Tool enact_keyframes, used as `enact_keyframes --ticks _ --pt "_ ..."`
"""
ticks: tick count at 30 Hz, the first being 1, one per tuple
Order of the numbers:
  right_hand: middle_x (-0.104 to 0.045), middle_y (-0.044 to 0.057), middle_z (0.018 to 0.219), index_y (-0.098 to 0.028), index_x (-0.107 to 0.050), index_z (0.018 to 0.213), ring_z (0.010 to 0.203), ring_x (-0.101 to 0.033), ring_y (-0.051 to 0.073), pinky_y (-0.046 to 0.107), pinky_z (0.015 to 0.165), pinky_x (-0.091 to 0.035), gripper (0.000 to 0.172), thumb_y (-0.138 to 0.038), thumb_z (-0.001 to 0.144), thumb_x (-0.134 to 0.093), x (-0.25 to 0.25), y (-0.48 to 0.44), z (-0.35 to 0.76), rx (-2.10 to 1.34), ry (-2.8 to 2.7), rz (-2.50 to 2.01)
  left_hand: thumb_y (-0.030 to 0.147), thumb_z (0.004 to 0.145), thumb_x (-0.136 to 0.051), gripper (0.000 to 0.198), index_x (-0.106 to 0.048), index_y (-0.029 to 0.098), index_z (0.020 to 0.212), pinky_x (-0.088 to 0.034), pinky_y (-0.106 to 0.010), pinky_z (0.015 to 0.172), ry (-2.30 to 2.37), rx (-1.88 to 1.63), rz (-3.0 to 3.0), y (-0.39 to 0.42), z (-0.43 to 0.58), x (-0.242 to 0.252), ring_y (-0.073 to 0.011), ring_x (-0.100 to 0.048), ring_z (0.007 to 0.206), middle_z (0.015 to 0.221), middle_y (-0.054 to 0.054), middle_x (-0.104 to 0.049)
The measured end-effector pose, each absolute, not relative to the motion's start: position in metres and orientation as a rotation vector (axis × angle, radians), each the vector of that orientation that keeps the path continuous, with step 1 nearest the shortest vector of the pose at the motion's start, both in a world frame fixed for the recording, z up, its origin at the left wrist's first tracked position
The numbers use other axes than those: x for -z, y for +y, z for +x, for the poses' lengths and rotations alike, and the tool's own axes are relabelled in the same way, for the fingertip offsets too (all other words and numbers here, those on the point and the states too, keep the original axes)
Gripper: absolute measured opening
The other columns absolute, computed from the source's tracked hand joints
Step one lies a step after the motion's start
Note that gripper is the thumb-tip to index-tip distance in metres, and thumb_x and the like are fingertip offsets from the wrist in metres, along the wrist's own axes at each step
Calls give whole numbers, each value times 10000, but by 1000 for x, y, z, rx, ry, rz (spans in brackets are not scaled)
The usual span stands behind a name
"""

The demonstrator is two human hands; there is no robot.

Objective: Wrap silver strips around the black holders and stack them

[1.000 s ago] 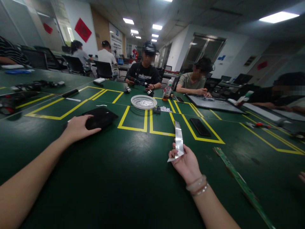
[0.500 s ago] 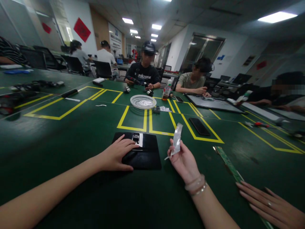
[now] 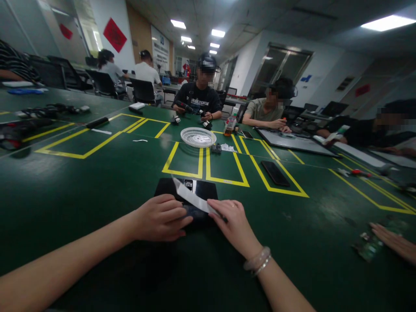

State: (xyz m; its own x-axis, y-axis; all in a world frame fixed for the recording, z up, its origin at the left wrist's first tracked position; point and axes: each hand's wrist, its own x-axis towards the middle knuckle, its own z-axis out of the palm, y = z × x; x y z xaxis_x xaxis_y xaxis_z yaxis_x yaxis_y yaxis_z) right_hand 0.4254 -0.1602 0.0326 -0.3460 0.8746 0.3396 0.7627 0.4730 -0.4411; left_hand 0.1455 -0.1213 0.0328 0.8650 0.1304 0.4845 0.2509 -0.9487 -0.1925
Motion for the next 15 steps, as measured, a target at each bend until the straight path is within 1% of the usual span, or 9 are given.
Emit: enact_keyframes --ticks 2,4,7,11,15 --pt "-697 50 1238 -311 -625 1259 1094 -618 239 472 957 -384 301 -294 968 -551 -33 -162 422 -196 -2315 -1364 236 1008 -569 193 -624 189 1186 -480 -382 901 -348 617 -2784 -120 147 -31 -243 -603 964 1057 -73 -624" --pt "-692 44 1238 -318 -638 1236 1100 -603 238 470 950 -385 287 -268 971 -542 -33 -163 419 -134 -2391 -1374 214 951 -657 203 -641 166 1148 -470 -397 917 -420 543 -2818 -116 150 -28 -265 -589 1023 1129 -84 -611" --pt "-669 40 1261 -336 -670 1183 1142 -572 247 483 972 -381 281 -220 970 -528 -32 -164 419 -48 -2444 -1397 252 890 -754 289 -654 144 1139 -456 -403 938 -487 474 -2917 -110 153 -23 -283 -572 1081 1194 -92 -604" --pt "-650 54 1262 -340 -681 1163 1177 -549 261 526 1030 -352 270 -232 962 -536 -34 -166 419 25 -2463 -1433 292 869 -793 360 -658 139 1165 -461 -387 909 -529 401 -2990 -109 154 -20 -267 -591 1049 1168 -83 -630" --pt "-631 67 1284 -330 -656 1202 1223 -524 276 564 1078 -309 280 -252 955 -547 -37 -170 416 73 -2471 -1434 282 876 -780 316 -669 144 1137 -454 -385 896 -557 380 -2971 -111 155 -20 -260 -607 1010 1147 -81 -640"
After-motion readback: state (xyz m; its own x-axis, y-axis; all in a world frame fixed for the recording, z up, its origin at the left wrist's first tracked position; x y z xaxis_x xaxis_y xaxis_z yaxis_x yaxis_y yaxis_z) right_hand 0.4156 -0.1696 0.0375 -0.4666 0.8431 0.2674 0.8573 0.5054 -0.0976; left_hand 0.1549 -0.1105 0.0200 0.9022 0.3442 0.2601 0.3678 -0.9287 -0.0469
